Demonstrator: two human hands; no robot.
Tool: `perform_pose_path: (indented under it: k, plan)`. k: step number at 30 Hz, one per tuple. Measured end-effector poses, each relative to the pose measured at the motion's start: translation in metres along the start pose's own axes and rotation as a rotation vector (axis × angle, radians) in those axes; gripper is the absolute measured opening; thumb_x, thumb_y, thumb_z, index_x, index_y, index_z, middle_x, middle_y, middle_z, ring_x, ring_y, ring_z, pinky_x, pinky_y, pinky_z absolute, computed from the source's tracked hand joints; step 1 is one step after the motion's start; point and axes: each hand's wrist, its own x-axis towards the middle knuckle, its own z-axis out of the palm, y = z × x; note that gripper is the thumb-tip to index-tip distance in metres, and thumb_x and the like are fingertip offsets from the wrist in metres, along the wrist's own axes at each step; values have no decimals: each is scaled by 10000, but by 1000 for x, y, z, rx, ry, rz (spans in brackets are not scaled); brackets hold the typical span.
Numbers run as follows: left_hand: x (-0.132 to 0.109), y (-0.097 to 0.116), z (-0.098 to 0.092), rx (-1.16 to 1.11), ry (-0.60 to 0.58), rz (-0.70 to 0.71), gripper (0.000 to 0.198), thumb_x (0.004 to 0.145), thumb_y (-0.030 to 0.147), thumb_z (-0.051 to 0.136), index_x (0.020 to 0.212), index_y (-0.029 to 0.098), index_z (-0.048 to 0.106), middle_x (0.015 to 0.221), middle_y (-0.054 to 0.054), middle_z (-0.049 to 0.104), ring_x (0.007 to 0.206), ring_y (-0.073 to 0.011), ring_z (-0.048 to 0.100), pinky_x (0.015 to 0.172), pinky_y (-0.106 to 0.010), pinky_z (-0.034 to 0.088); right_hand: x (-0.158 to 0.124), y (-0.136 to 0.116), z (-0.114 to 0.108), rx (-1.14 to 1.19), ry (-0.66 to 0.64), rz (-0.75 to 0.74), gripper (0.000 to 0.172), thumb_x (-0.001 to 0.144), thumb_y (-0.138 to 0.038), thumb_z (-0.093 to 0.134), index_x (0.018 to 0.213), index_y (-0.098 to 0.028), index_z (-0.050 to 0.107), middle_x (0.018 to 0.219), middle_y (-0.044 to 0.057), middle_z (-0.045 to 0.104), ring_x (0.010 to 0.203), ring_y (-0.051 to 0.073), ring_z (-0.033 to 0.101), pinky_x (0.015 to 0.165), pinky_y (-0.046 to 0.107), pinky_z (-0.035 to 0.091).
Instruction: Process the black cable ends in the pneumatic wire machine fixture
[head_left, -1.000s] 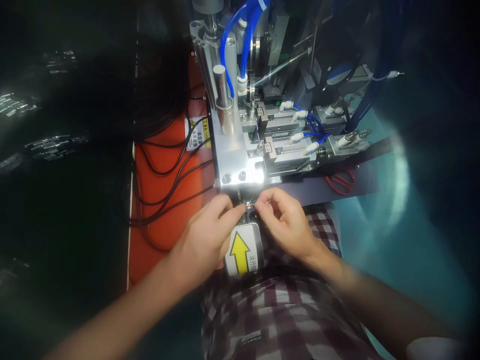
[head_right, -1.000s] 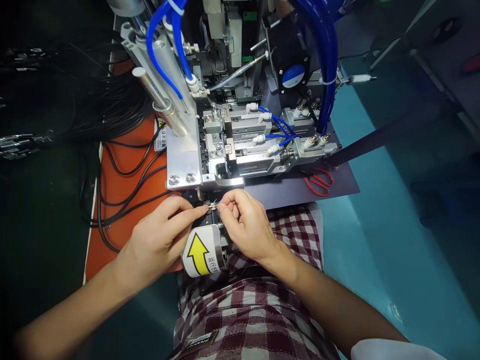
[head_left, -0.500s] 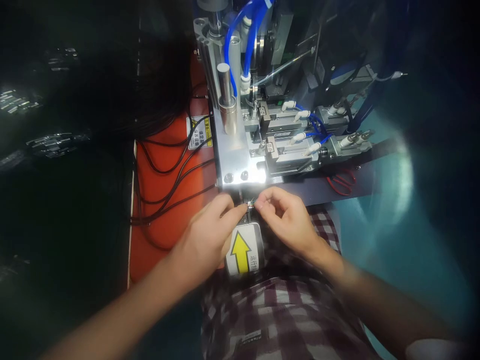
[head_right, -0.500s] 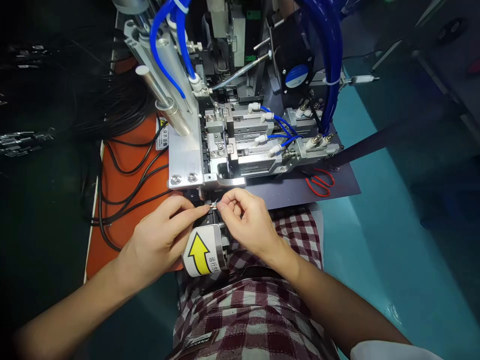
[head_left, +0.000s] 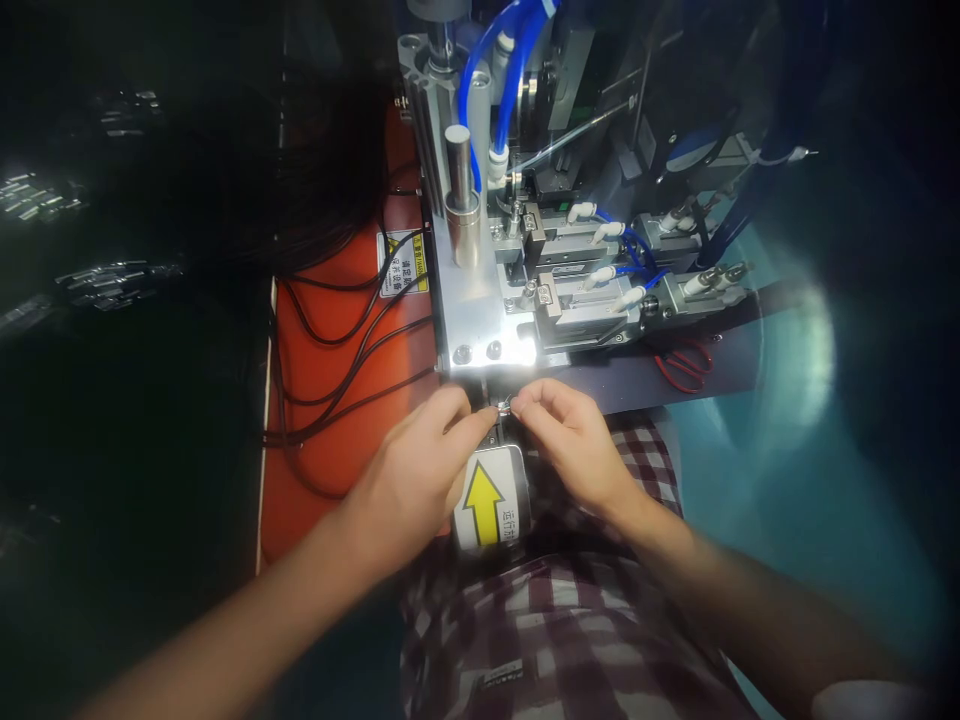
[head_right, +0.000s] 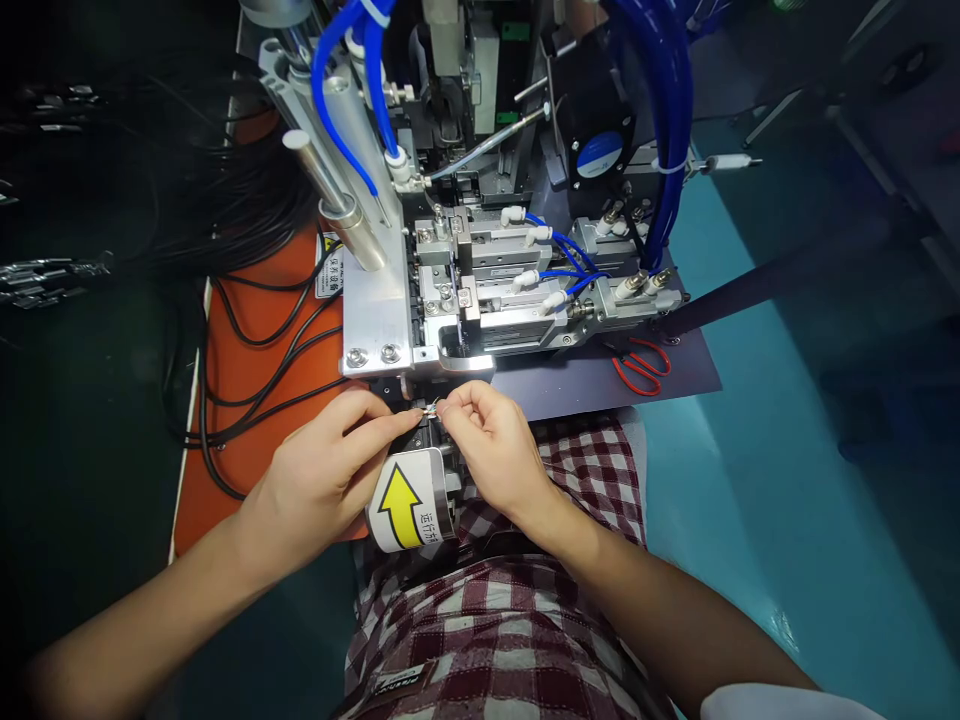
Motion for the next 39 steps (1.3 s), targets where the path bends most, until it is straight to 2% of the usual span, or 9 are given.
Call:
perform_pose_path:
  k: [5,10,15,20,25,30,39]
  plan:
    - [0,0,1,-2,0,-1,320,840,18,463,1115,91,609,872,-59,537,755,-139,549,655,-234,498,0,3,1,-74,32,-78,176,860,-306,546,736,-183,524,730,-8,501,662,123,437,587,252,356]
    - [0,0,0,9,-12,-10,312,849,26,460,1115,101,606,883,-58,540,762,-139,553,660,-235,502,-1,0,0,-116,31,-56,193,864,-312,536,719,-187,513,690,-20,493,625,116,430,594,257,366]
    - [0,1,-1,2,-15,-6,312,843,20,469,1116,96,600,894,-61,544,757,-136,555,658,-230,504,-3,-9,-1,-355,87,-144,191,857,-270,520,685,-193,485,634,-34,483,588,113,424,572,261,337]
    - [1,1,-1,0,-24,-19,301,848,24,466,1102,104,607,893,-61,543,774,-142,560,680,-237,508,-1,-10,-4,-157,-61,60,212,870,-349,509,722,-198,497,545,-67,393,478,95,340,462,242,283]
    - [2,1,0,3,-11,-5,294,859,38,447,1096,102,609,881,-63,544,756,-140,556,658,-230,504,-2,-7,-6,-271,25,-135,170,872,-296,526,741,-188,517,643,-34,477,573,106,419,538,245,344]
    - [2,1,0,15,-24,-22,292,870,56,448,1111,110,603,877,-59,548,748,-139,551,646,-231,501,0,-2,-10,-25,-115,68,205,876,-379,540,793,-193,520,559,-74,374,461,80,308,416,222,231]
    - [3,3,0,42,32,10,265,883,49,440,1070,83,626,843,-68,565,717,-134,557,613,-224,491,1,-6,-7,-1,-84,38,153,830,-320,603,781,-178,575,577,-56,415,490,88,340,443,232,251]
